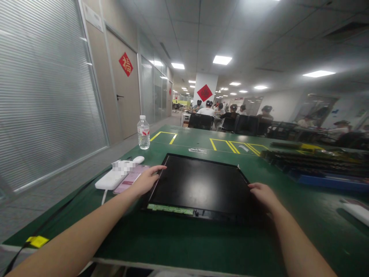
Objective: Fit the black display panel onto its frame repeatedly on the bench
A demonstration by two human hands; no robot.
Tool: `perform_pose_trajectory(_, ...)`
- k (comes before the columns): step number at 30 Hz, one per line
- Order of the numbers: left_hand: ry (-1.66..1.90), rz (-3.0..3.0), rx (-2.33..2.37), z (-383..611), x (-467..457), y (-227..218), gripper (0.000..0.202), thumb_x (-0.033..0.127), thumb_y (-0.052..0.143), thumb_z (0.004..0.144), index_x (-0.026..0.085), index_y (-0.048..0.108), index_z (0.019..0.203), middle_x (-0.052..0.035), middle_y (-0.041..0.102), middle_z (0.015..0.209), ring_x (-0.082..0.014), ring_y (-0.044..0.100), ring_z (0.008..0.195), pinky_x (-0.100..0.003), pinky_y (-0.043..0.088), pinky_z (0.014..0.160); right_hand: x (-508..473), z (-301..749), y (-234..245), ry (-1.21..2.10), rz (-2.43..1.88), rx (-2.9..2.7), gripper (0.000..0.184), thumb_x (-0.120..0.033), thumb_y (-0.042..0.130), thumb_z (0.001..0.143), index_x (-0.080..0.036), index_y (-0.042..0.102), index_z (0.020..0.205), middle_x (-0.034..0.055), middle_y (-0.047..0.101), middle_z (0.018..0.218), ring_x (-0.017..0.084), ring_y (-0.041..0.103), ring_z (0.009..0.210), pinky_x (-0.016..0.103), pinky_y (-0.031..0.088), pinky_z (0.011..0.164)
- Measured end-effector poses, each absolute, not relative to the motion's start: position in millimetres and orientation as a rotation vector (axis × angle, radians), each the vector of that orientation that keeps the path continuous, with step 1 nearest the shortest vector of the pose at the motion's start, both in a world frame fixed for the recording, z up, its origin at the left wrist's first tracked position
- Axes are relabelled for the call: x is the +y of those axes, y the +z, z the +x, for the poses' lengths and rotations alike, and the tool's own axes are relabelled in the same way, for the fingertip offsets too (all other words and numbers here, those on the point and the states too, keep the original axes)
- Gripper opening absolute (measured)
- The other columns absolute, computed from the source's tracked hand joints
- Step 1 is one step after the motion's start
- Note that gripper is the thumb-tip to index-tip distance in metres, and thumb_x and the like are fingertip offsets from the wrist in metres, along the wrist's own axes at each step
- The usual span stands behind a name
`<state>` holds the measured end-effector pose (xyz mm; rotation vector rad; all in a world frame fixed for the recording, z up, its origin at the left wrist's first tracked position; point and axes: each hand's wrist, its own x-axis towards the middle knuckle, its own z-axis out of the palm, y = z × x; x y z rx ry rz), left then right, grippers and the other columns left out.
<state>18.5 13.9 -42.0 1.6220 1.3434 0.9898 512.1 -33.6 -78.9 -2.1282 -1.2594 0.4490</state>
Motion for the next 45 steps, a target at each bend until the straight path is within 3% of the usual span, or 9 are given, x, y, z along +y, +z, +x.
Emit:
perform_pose_trajectory(4, 1.116, 1.229, 1.221, 30, 3, -28, 0.046, 0.009, 0.059, 0.070, 0.020, 0.065, 0.114, -0.0067, 0.073, 0.114, -0.0177, 0.071, 0.073, -0.026, 0.056, 0.060, -33, 513, -81, 0.420, -2.114, -1.272, 0.027, -0.014, 0.059, 0.070, -0.019, 0.076, 0.091, 0.0075, 0.075, 0.091, 0.021, 0.069, 0.088, 0.029, 0.049, 0.080)
perform_pose_trajectory(10, 1.158, 0.959, 1.208, 37, -4, -18, 0.035, 0.007, 0.064, 0.072, 0.020, 0.062, 0.104, 0.0005, 0.071, 0.074, -0.0153, 0.065, 0.052, -0.024, 0.051, 0.047, -33, 512, -83, 0.425, -2.120, -1.261, 0.029, -0.016, 0.059, 0.071, -0.019, 0.075, 0.094, 0.0085, 0.075, 0.099, 0.023, 0.069, 0.094, 0.030, 0.050, 0.083)
perform_pose_trajectory(15, 1.222, 0.834, 1.167, 37, 4, -26, 0.035, 0.004, 0.061, 0.077, 0.020, 0.058, 0.108, 0.0016, 0.070, 0.070, -0.0146, 0.066, 0.051, -0.023, 0.051, 0.047, -32, 511, -83, 0.439, -2.122, -1.260, 0.027, -0.015, 0.059, 0.070, -0.020, 0.075, 0.092, 0.0081, 0.075, 0.099, 0.022, 0.069, 0.094, 0.029, 0.050, 0.081)
perform_pose_trajectory(22, 1.115, 0.852, 1.177, 37, 3, -31, 0.067, 0.020, 0.077, 0.073, 0.024, 0.046, 0.133, 0.0017, 0.070, 0.065, -0.0193, 0.066, 0.045, -0.028, 0.052, 0.044, -31, 514, -82, 0.457, -2.123, -1.294, 0.027, -0.015, 0.059, 0.071, -0.019, 0.074, 0.093, 0.0078, 0.075, 0.098, 0.022, 0.069, 0.095, 0.028, 0.050, 0.080)
perform_pose_trajectory(27, 1.045, 0.921, 1.142, 37, -1, -28, 0.063, 0.028, 0.082, 0.069, 0.021, 0.056, 0.126, -0.0005, 0.072, 0.064, -0.0212, 0.069, 0.053, -0.029, 0.053, 0.048, -33, 512, -79, 0.420, -2.140, -1.286, 0.025, -0.014, 0.059, 0.072, -0.020, 0.075, 0.090, 0.0071, 0.075, 0.096, 0.022, 0.069, 0.091, 0.029, 0.049, 0.081)
perform_pose_trajectory(31, 1.009, 0.952, 1.120, 35, 0, -30, 0.037, 0.013, 0.075, 0.065, 0.016, 0.068, 0.101, -0.0015, 0.072, 0.062, -0.0193, 0.068, 0.052, -0.028, 0.053, 0.050, -33, 512, -79, 0.423, -2.122, -1.303, 0.025, -0.013, 0.057, 0.072, -0.020, 0.075, 0.088, 0.0071, 0.076, 0.094, 0.023, 0.069, 0.090, 0.030, 0.049, 0.082)
perform_pose_trajectory(34, 0.990, 0.967, 1.144, 34, 2, -30, 0.031, 0.004, 0.061, 0.061, 0.016, 0.071, 0.088, -0.0007, 0.071, 0.060, -0.0185, 0.066, 0.050, -0.027, 0.052, 0.048, -33, 510, -79, 0.418, -2.126, -1.308, 0.024, -0.013, 0.058, 0.072, -0.020, 0.075, 0.087, 0.0069, 0.076, 0.093, 0.023, 0.069, 0.089, 0.031, 0.049, 0.082)
perform_pose_trajectory(39, 1.065, 1.004, 1.135, 33, 1, -25, 0.008, 0.024, 0.065, 0.070, 0.018, 0.070, 0.071, -0.0049, 0.074, 0.069, -0.0238, 0.073, 0.074, -0.030, 0.058, 0.066, -35, 504, -74, 0.395, -2.145, -1.322, 0.021, -0.013, 0.059, 0.073, -0.020, 0.075, 0.085, 0.0065, 0.076, 0.096, 0.023, 0.069, 0.093, 0.029, 0.048, 0.082)
perform_pose_trajectory(45, 0.957, 1.469, 1.283, 27, 1, -31, 0.028, 0.040, 0.081, 0.060, 0.020, 0.072, 0.077, -0.0056, 0.077, 0.079, -0.0309, 0.072, 0.083, -0.035, 0.057, 0.069, -35, 503, -74, 0.391, -2.146, -1.329, 0.021, -0.014, 0.060, 0.074, -0.020, 0.075, 0.087, 0.0063, 0.075, 0.095, 0.022, 0.069, 0.092, 0.029, 0.048, 0.080)
